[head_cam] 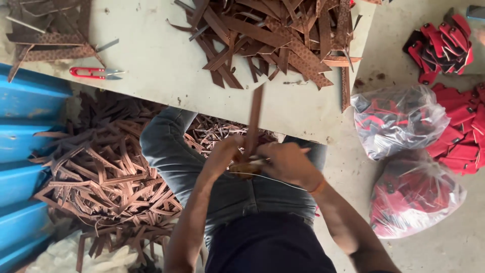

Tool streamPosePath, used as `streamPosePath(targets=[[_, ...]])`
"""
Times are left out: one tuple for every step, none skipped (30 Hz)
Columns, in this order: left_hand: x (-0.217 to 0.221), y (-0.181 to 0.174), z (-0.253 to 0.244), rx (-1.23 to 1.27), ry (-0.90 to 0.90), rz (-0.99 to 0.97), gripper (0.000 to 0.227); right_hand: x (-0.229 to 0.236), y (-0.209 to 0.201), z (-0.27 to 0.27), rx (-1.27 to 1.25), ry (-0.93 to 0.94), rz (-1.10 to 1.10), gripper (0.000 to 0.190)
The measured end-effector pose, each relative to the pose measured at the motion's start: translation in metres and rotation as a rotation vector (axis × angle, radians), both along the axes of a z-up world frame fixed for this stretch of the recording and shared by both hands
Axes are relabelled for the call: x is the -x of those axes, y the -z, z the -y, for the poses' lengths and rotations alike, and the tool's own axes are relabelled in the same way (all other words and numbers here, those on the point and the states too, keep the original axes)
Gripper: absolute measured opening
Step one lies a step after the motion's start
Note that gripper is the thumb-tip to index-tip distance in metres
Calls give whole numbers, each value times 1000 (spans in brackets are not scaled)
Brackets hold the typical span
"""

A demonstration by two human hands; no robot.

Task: The person sits on the floor and repeatedly picks up brown leather strips from a pile on a white table. They use a small knife to cut the strips into smaller pieces, placing the cut pieces back onto the table.

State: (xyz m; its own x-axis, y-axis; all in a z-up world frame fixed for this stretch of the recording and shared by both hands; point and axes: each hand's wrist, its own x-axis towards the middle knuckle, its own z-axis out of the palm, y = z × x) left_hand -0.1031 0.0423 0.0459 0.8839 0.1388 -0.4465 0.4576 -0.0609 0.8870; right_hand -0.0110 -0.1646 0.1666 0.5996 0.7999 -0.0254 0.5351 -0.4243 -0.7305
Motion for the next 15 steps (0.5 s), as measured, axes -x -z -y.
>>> streamPosePath(targets=[[4,-3,0,87,17,50,33,1,2,-4,4,-80,23,27],[8,-6,0,174,34,99,33,2,4,-8,8,-160,46,29],[23,0,-8,175,35,97,33,0,3,-5,9,-158,44,29],[38,6,-16,131,-98,58,29,-2,1,-2,-65,-145,12,31],[51,12,-26,83,-227,18,26,-5,-1,-1,-142,-130,-16,32],[78,37,-51,81,-223,18,26,-16,12,12,-144,-125,-16,32],[106,61,-74,-286,-402,239,22,-25,24,26,-77,168,-109,32],[133,86,-99,-654,-566,468,19,-34,37,39,-5,461,-204,35],[140,69,-107,-651,-561,468,19,-51,41,51,-4,465,-205,35],[147,51,-115,-267,-916,457,27,-67,46,62,-333,533,-237,28],[155,34,-125,143,-1244,426,34,-85,50,72,-667,583,-263,24],[155,33,-124,142,-1244,429,34,-93,53,78,-670,582,-263,24],[154,32,-123,219,-1295,311,27,-103,56,85,-515,706,-87,15],[154,31,-122,293,-1345,191,27,-113,59,91,-355,823,90,12],[143,34,-106,294,-1350,192,27,-116,59,90,-355,818,91,12]])
